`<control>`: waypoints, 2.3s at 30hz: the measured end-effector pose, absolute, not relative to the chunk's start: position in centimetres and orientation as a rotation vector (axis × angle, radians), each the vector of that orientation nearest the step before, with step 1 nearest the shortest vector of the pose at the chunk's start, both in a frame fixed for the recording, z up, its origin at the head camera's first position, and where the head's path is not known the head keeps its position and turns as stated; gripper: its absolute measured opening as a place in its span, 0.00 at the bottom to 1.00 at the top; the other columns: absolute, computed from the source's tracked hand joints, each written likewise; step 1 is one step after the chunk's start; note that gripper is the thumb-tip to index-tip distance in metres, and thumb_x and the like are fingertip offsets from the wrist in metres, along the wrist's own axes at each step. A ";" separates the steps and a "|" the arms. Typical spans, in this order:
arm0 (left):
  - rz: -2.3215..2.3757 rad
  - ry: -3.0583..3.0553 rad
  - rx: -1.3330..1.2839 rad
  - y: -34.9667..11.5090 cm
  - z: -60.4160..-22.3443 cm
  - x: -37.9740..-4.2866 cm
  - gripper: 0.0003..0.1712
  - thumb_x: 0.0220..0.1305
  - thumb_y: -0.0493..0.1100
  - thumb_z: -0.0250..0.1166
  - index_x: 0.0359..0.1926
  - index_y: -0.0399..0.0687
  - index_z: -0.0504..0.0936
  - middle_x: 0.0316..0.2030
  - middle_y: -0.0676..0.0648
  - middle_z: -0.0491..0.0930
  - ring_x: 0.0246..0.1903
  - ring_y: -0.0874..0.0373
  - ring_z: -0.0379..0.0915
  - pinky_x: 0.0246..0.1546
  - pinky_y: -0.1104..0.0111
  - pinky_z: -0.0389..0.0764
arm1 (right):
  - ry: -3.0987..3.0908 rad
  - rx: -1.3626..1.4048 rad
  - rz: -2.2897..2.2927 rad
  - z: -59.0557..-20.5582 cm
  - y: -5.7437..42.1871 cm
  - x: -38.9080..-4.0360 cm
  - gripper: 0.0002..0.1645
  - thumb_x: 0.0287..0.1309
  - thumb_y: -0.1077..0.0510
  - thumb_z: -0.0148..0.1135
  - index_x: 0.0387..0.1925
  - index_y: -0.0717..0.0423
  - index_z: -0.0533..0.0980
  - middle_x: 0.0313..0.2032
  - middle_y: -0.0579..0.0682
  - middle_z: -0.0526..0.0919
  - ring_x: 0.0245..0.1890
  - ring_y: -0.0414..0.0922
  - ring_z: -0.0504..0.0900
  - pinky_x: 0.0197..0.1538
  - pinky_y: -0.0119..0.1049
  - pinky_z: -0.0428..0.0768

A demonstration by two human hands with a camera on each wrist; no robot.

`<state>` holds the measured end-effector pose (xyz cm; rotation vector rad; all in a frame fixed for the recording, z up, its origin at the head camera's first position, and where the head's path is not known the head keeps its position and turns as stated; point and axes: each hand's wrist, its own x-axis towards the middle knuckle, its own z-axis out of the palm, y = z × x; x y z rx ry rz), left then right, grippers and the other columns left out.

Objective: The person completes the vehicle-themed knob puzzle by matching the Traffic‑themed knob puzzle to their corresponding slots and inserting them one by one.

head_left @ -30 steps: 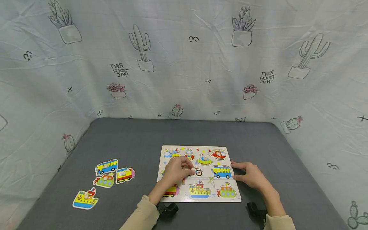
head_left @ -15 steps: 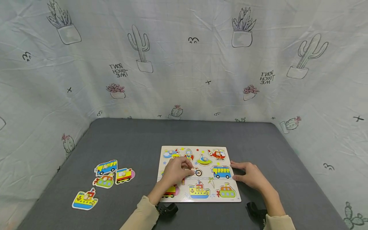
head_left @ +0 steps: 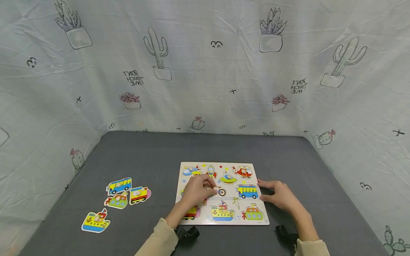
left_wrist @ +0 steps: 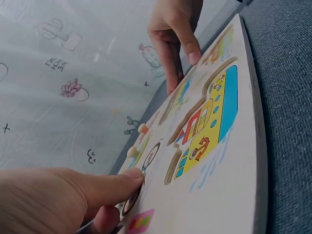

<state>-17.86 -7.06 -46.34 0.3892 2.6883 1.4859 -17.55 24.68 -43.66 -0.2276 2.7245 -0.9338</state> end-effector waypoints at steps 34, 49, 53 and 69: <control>1.480 2.728 -0.387 -36.4 -45.2 -12.1 0.32 0.59 0.63 0.68 0.56 0.47 0.81 0.49 0.53 0.83 0.43 0.70 0.75 0.39 0.72 0.77 | 2.736 -0.230 -0.958 -43.7 24.4 -17.3 0.32 0.48 0.63 0.76 0.58 0.61 0.78 0.62 0.56 0.75 0.65 0.63 0.66 0.60 0.63 0.64; 1.454 2.728 -0.469 -36.7 -46.6 -12.7 0.33 0.53 0.63 0.73 0.52 0.45 0.84 0.42 0.53 0.85 0.36 0.65 0.78 0.31 0.64 0.80 | 2.734 -0.230 -0.969 -43.6 24.4 -17.2 0.32 0.49 0.62 0.76 0.58 0.61 0.78 0.61 0.55 0.75 0.65 0.63 0.65 0.60 0.63 0.64; 1.410 2.761 -0.455 -36.4 -46.6 -12.9 0.34 0.54 0.64 0.72 0.52 0.45 0.83 0.42 0.50 0.85 0.28 0.57 0.78 0.25 0.64 0.75 | 2.734 -0.216 -0.969 -43.7 24.4 -17.1 0.32 0.49 0.62 0.76 0.58 0.60 0.78 0.62 0.55 0.75 0.65 0.63 0.65 0.60 0.63 0.64; 1.412 2.824 -0.460 -35.8 -47.1 -13.4 0.30 0.56 0.62 0.72 0.49 0.44 0.84 0.41 0.45 0.86 0.20 0.53 0.72 0.19 0.63 0.69 | 2.724 -0.210 -0.974 -43.7 24.5 -17.3 0.32 0.49 0.62 0.76 0.59 0.60 0.78 0.62 0.55 0.74 0.66 0.63 0.64 0.60 0.64 0.63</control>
